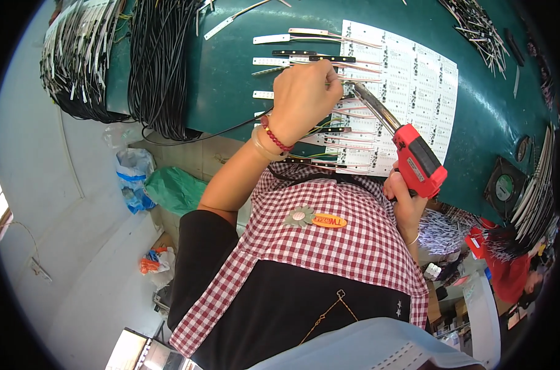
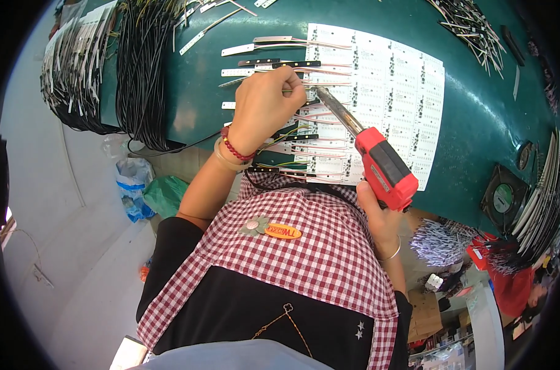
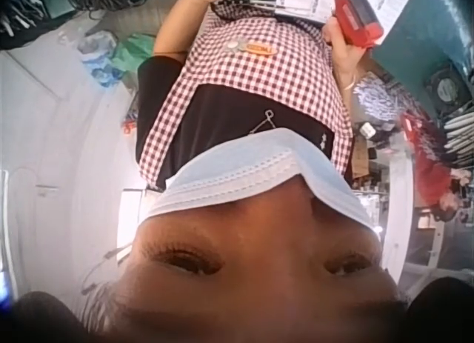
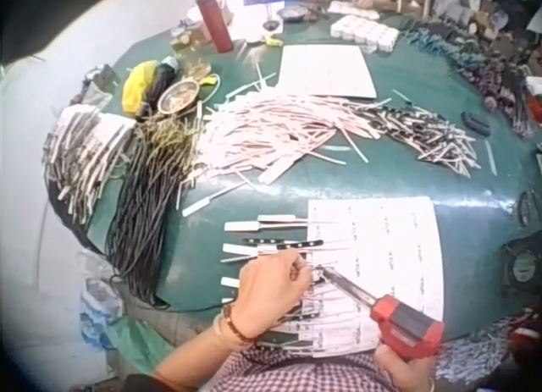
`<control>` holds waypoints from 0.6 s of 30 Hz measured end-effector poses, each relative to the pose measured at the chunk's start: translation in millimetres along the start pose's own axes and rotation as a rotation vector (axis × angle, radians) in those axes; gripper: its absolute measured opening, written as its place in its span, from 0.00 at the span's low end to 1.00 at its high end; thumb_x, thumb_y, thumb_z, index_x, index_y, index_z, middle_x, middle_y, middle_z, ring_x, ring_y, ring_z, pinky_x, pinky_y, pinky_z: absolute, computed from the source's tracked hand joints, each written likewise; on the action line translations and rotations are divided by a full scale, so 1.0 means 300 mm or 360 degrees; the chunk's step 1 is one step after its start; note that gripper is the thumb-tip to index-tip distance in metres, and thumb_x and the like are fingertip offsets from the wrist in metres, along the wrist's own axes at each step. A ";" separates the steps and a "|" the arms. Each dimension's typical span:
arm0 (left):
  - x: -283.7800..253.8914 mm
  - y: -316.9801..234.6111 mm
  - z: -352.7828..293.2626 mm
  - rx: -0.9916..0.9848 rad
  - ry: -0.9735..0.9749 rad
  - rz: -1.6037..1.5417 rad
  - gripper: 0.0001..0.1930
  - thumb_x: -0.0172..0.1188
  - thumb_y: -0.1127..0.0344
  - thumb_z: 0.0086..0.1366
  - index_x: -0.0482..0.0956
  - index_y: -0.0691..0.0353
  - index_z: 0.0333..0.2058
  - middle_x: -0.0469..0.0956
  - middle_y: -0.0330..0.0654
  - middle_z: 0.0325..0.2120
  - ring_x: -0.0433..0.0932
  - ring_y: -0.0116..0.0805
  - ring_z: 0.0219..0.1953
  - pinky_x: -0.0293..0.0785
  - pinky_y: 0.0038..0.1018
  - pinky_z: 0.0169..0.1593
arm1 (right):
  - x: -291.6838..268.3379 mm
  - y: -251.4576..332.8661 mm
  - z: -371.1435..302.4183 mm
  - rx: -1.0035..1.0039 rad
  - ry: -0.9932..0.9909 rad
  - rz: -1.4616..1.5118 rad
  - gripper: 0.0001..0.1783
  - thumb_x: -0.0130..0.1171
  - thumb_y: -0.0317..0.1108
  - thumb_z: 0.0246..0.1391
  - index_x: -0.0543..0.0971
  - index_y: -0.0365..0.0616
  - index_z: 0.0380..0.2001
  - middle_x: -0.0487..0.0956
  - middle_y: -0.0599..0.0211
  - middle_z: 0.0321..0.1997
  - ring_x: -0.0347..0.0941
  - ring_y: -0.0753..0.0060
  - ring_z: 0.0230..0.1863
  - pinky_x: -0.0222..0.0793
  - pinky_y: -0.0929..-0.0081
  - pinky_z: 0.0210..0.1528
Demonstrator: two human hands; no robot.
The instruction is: Soldering wires onto LED light strip components at an industrial workbench.
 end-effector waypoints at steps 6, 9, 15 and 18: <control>0.005 -0.002 0.002 0.0015 0.0005 0.0009 0.05 0.58 0.66 0.49 0.77 0.61 0.21 0.77 0.43 0.16 0.77 0.42 0.20 0.71 0.32 0.25 | 0.000 0.001 -0.003 -0.0073 0.0017 -0.0074 0.15 0.51 0.24 0.54 0.69 0.31 0.45 0.67 0.71 0.20 0.61 0.82 0.18 0.59 0.81 0.23; 0.006 -0.004 0.003 0.0029 0.0000 0.0020 0.05 0.58 0.66 0.49 0.77 0.61 0.21 0.77 0.43 0.16 0.77 0.42 0.20 0.71 0.33 0.25 | -0.007 0.031 -0.004 -0.0161 -0.0032 -0.0109 0.17 0.51 0.23 0.53 0.68 0.30 0.47 0.67 0.71 0.19 0.61 0.82 0.18 0.59 0.81 0.23; 0.001 -0.006 0.001 0.0018 0.0001 0.0043 0.06 0.58 0.66 0.49 0.77 0.61 0.21 0.77 0.43 0.16 0.77 0.42 0.20 0.71 0.33 0.25 | -0.020 0.012 -0.002 -0.0235 -0.0010 -0.0272 0.17 0.53 0.23 0.52 0.69 0.30 0.46 0.69 0.70 0.20 0.62 0.82 0.18 0.58 0.82 0.22; 0.004 -0.005 0.001 0.0032 -0.0012 0.0007 0.06 0.58 0.66 0.49 0.77 0.61 0.21 0.77 0.43 0.16 0.77 0.42 0.20 0.71 0.33 0.25 | -0.013 0.020 -0.003 -0.0209 -0.0058 -0.0217 0.15 0.53 0.23 0.52 0.70 0.30 0.44 0.70 0.69 0.20 0.63 0.82 0.18 0.58 0.83 0.21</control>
Point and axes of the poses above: each hand's wrist, its own z-axis towards the middle knuckle, its own x-axis out of the palm, y = z × x, the point moved 10 cm from there along z, towards the middle knuckle
